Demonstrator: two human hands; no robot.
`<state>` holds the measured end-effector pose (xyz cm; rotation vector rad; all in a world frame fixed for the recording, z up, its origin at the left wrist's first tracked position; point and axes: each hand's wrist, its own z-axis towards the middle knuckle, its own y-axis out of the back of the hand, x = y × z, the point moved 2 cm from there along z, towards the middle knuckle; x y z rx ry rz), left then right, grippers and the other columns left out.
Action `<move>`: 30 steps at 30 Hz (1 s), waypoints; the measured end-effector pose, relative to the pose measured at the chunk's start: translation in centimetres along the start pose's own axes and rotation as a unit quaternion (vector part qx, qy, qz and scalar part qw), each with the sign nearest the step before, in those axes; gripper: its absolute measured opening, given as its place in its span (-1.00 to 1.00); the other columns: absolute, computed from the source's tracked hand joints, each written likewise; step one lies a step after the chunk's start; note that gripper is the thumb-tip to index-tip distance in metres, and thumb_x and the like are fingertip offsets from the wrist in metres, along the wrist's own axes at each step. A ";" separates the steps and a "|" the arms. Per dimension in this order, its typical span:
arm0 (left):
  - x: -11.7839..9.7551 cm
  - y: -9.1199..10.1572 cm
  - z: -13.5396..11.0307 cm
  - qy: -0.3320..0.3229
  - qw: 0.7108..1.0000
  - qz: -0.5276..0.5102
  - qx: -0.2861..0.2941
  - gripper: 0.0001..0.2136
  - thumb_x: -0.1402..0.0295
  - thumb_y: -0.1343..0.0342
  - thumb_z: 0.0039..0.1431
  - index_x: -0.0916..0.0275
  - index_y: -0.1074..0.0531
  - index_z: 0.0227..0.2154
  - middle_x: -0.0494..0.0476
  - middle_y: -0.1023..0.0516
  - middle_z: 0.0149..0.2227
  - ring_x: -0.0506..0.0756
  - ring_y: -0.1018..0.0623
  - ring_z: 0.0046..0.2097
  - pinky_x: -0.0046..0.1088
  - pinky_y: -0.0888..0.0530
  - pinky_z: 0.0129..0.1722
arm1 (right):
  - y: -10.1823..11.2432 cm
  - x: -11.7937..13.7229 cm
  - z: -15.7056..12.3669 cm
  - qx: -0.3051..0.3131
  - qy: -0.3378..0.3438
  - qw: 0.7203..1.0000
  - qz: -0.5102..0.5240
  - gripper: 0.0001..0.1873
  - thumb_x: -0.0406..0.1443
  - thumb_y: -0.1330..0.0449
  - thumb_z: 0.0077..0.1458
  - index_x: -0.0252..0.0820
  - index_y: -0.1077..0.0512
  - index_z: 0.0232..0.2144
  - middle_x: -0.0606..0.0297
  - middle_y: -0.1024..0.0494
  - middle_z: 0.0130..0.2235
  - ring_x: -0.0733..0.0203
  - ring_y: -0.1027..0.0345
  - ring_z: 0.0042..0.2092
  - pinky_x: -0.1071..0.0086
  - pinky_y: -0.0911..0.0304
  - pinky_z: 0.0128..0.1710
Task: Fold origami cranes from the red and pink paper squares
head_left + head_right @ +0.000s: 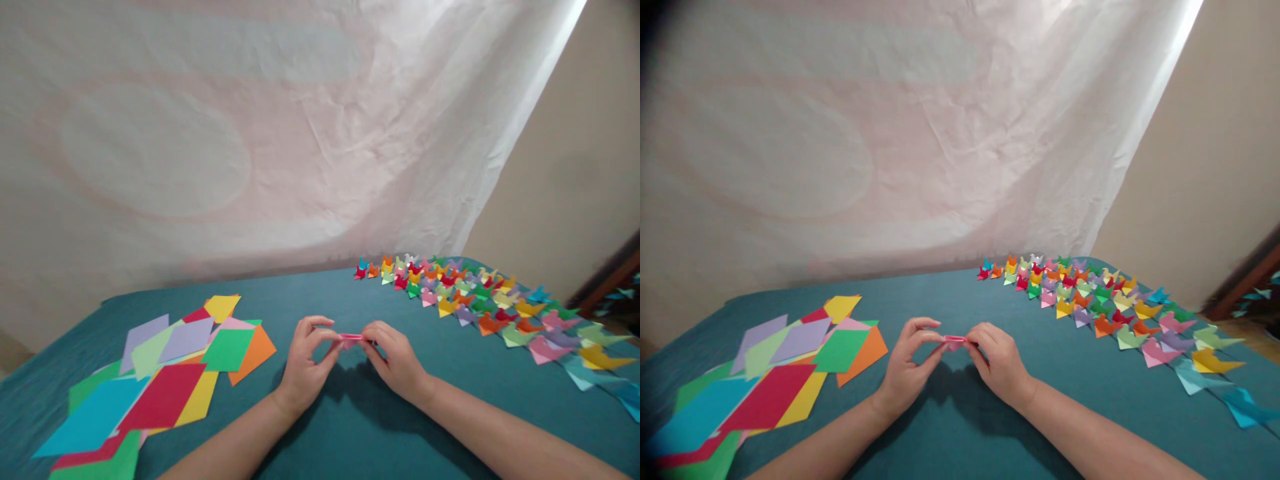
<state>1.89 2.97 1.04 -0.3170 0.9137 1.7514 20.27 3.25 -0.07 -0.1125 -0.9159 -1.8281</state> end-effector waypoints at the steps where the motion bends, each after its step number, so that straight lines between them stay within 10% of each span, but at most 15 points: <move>1: 0.0 0.0 0.0 -0.007 1.000 0.015 0.000 -0.94 0.44 -0.13 0.13 0.15 -0.46 -0.34 0.11 -0.37 -0.15 0.11 -0.36 -0.07 -0.30 -0.31 -0.05 | 0.0 0.0 0.0 -0.001 0.007 1.000 -0.008 -0.92 -0.38 -0.05 0.18 -0.17 -0.34 -0.33 0.23 -0.44 -0.35 0.21 -0.28 -0.30 0.35 -0.21 -0.29; 30: -0.6 0.7 0.2 -0.071 0.971 0.228 0.012 -0.97 0.39 -0.15 0.13 0.13 -0.46 -0.36 0.04 -0.46 -0.12 0.16 -0.31 0.04 -0.21 -0.21 0.03 | 0.4 -0.2 0.1 0.002 0.070 0.993 -0.095 -0.90 -0.40 -0.06 0.18 -0.18 -0.37 -0.30 0.22 -0.49 -0.33 0.20 -0.29 -0.30 0.31 -0.17 -0.30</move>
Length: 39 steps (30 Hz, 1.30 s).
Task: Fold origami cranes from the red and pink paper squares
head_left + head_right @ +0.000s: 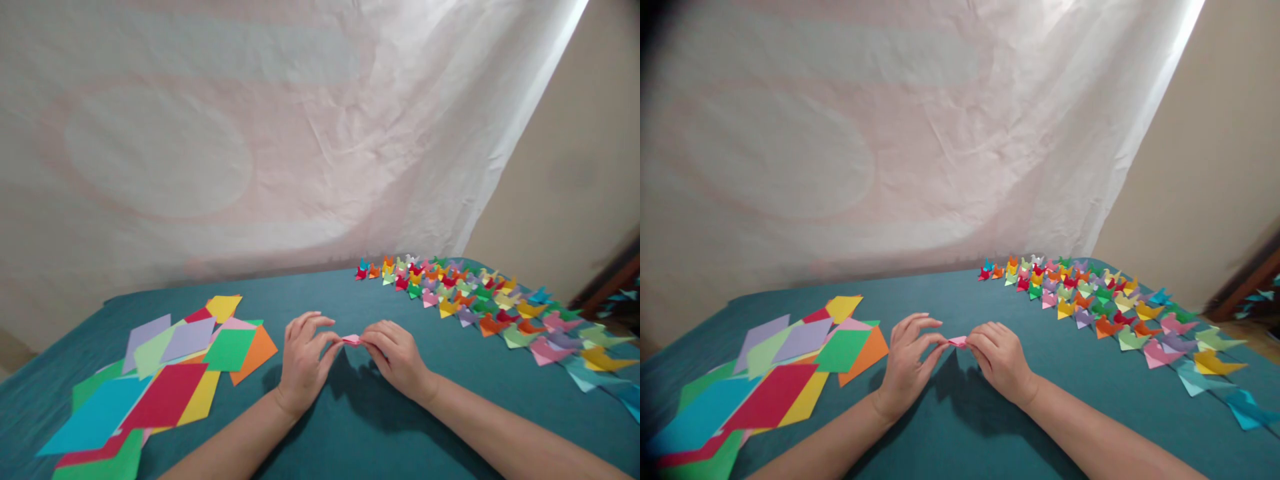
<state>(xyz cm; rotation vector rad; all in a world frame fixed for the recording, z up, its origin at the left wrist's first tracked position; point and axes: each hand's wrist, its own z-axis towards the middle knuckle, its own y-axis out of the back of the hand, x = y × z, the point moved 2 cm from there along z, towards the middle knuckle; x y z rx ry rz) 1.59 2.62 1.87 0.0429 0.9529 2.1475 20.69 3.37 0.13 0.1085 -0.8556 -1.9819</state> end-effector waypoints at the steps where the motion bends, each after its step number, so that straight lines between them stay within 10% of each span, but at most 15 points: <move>1: 0.0 0.0 0.0 0.001 1.000 -0.002 0.003 -0.97 0.39 -0.14 0.14 0.13 -0.45 -0.36 0.04 -0.46 -0.12 0.16 -0.31 0.05 -0.21 -0.21 0.03 | 0.0 0.0 0.0 -0.002 -0.002 1.000 0.001 -0.90 -0.40 -0.06 0.18 -0.18 -0.37 -0.30 0.22 -0.49 -0.33 0.20 -0.29 -0.30 0.31 -0.18 -0.30; 39: 0.1 -1.0 0.0 0.049 0.971 -0.233 -0.003 -0.97 0.38 -0.17 0.11 0.19 -0.48 -0.41 0.08 -0.49 -0.35 0.12 -0.40 -0.12 -0.23 -0.33 -0.05 | -0.4 0.3 0.1 -0.005 -0.063 0.986 0.154 -0.90 -0.36 -0.03 0.20 -0.17 -0.35 -0.32 0.25 -0.43 -0.38 0.23 -0.31 -0.32 0.37 -0.27 -0.33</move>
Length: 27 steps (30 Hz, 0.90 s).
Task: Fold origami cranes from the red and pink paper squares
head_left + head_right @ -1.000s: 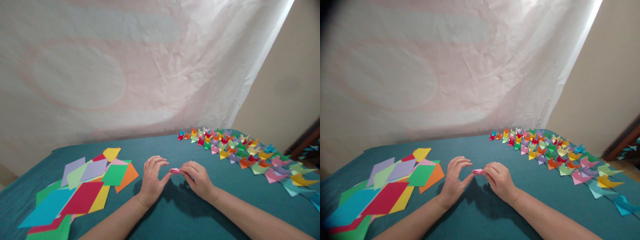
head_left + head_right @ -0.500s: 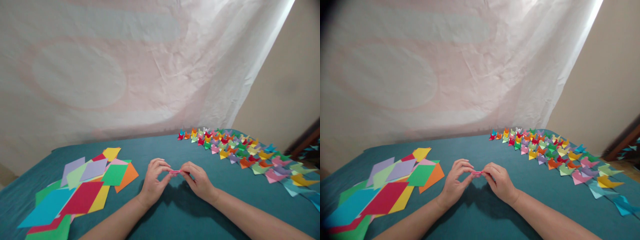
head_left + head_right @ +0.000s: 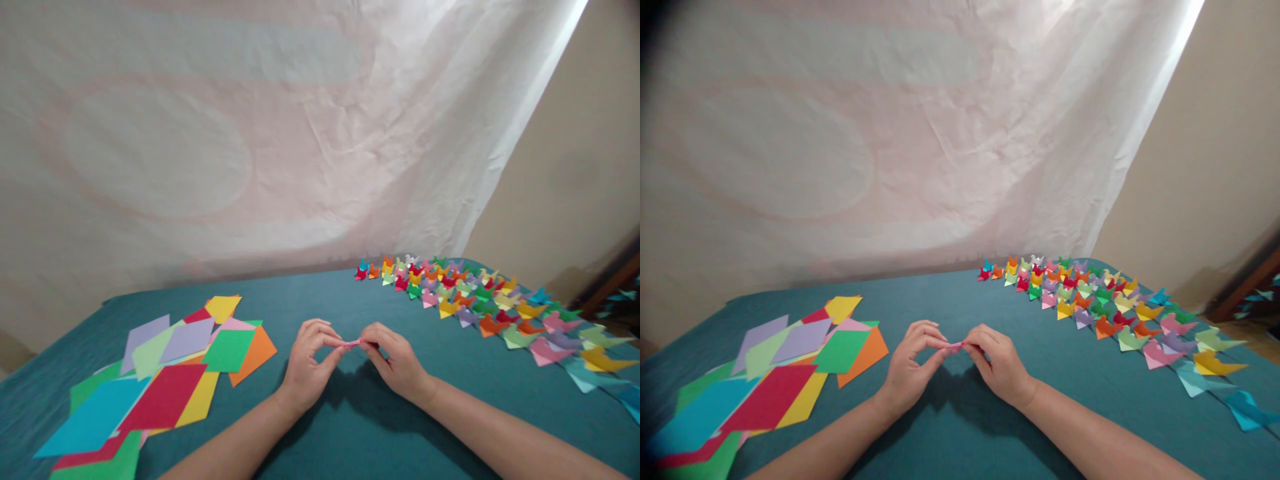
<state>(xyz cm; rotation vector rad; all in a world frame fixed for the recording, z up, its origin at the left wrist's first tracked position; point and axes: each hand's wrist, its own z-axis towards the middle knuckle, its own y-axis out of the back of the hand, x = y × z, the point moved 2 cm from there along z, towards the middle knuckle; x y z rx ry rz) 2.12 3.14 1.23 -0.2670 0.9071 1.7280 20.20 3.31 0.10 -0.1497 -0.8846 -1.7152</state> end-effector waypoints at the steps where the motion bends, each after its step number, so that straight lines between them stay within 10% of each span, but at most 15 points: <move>1: 0.0 0.0 0.0 -0.001 1.000 0.000 0.000 -0.97 0.38 -0.17 0.11 0.19 -0.48 -0.41 0.08 -0.49 -0.35 0.12 -0.40 -0.12 -0.23 -0.33 -0.05 | 0.0 0.0 0.0 0.000 -0.004 1.000 0.003 -0.89 -0.36 -0.03 0.20 -0.17 -0.35 -0.32 0.25 -0.43 -0.38 0.23 -0.31 -0.32 0.37 -0.26 -0.32; 27: -0.4 0.2 0.1 0.004 1.000 -0.005 0.006 -0.95 0.40 -0.12 0.15 0.20 -0.44 -0.41 0.09 -0.48 -0.35 0.11 -0.41 -0.14 -0.26 -0.34 -0.06 | -0.3 0.0 -0.1 0.015 -0.061 0.997 0.047 -0.84 -0.29 -0.02 0.21 -0.19 -0.37 -0.36 0.27 -0.40 -0.41 0.26 -0.27 -0.38 0.41 -0.22 -0.36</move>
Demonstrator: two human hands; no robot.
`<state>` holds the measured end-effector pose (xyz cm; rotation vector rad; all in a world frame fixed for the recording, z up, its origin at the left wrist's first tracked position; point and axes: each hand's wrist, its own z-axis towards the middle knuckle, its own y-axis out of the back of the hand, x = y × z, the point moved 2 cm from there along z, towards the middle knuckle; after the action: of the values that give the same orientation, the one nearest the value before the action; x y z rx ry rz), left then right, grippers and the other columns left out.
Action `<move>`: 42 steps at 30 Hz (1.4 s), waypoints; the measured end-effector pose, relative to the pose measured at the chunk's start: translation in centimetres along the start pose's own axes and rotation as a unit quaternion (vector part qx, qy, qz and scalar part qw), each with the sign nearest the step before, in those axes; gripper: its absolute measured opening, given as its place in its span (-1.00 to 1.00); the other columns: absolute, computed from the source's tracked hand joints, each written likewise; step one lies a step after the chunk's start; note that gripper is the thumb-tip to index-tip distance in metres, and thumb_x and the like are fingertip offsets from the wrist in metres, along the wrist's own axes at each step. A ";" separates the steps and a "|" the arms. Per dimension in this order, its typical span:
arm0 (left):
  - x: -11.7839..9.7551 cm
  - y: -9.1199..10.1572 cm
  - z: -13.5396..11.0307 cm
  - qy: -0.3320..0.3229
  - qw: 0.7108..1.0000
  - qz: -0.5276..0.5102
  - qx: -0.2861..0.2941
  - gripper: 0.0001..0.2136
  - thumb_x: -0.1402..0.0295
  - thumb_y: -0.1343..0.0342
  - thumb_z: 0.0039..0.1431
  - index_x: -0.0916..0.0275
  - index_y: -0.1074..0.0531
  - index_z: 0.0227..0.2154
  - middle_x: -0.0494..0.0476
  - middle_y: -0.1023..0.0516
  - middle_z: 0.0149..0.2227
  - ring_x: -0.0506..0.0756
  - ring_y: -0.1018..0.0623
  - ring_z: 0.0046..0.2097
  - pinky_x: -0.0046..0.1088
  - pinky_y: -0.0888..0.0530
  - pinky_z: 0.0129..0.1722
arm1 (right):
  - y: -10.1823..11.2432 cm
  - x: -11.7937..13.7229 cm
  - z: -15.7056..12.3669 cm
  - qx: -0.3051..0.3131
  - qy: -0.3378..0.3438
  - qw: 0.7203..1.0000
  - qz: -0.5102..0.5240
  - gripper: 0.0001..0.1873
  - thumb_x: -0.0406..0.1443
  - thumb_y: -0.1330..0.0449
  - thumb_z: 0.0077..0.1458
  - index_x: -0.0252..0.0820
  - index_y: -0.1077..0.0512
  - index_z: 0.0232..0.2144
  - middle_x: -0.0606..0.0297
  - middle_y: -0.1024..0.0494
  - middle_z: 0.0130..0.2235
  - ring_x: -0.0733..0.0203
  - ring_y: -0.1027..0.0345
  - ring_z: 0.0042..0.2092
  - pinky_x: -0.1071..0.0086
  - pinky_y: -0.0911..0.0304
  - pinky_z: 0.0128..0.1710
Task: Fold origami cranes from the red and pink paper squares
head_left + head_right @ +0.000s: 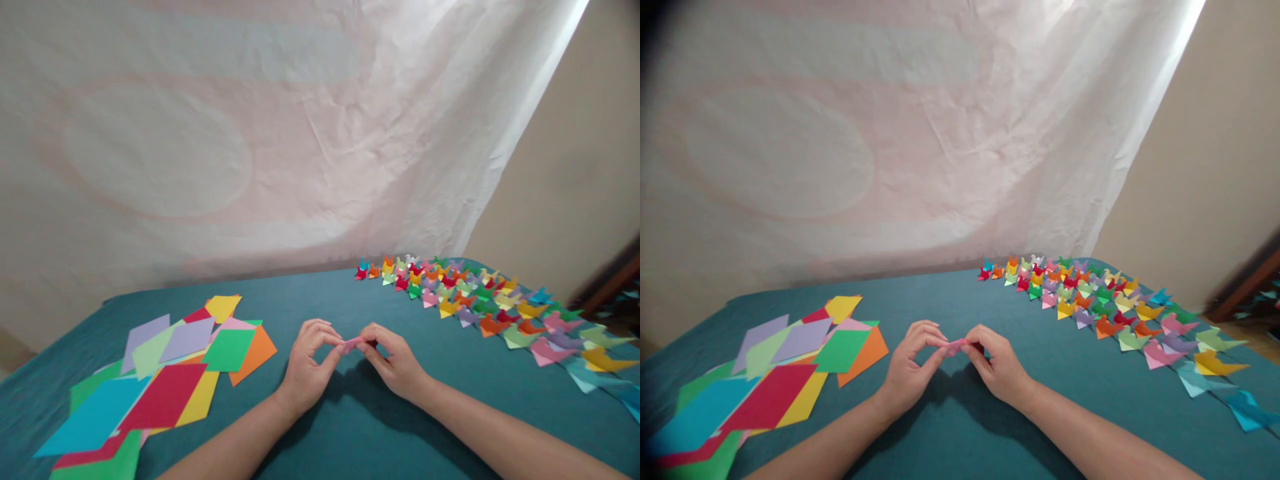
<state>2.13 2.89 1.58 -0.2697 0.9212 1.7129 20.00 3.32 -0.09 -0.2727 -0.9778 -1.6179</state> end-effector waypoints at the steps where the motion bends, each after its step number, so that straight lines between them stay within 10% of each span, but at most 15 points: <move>1: 0.0 0.0 0.0 0.001 1.000 -0.003 0.001 -0.95 0.40 -0.12 0.15 0.20 -0.44 -0.41 0.09 -0.48 -0.35 0.11 -0.41 -0.14 -0.26 -0.34 -0.06 | 0.0 0.0 0.0 0.000 0.000 1.000 0.002 -0.85 -0.30 -0.03 0.21 -0.19 -0.37 -0.35 0.27 -0.40 -0.41 0.26 -0.27 -0.38 0.41 -0.22 -0.37; 42: 2.0 -1.0 -0.3 0.244 0.962 -0.113 0.048 -0.78 0.23 -0.08 0.12 0.30 -0.46 -0.46 0.12 -0.49 -0.37 0.10 -0.44 -0.26 -0.45 -0.35 -0.22 | -0.7 0.2 0.0 0.026 -0.164 0.985 0.052 -0.74 -0.20 -0.10 0.14 -0.24 -0.41 -0.50 0.34 -0.40 -0.52 0.31 -0.21 -0.45 0.45 -0.12 -0.42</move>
<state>2.17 4.16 -0.27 -0.7276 1.2747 1.4060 19.31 3.15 -0.30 -0.5594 -1.2326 -1.4757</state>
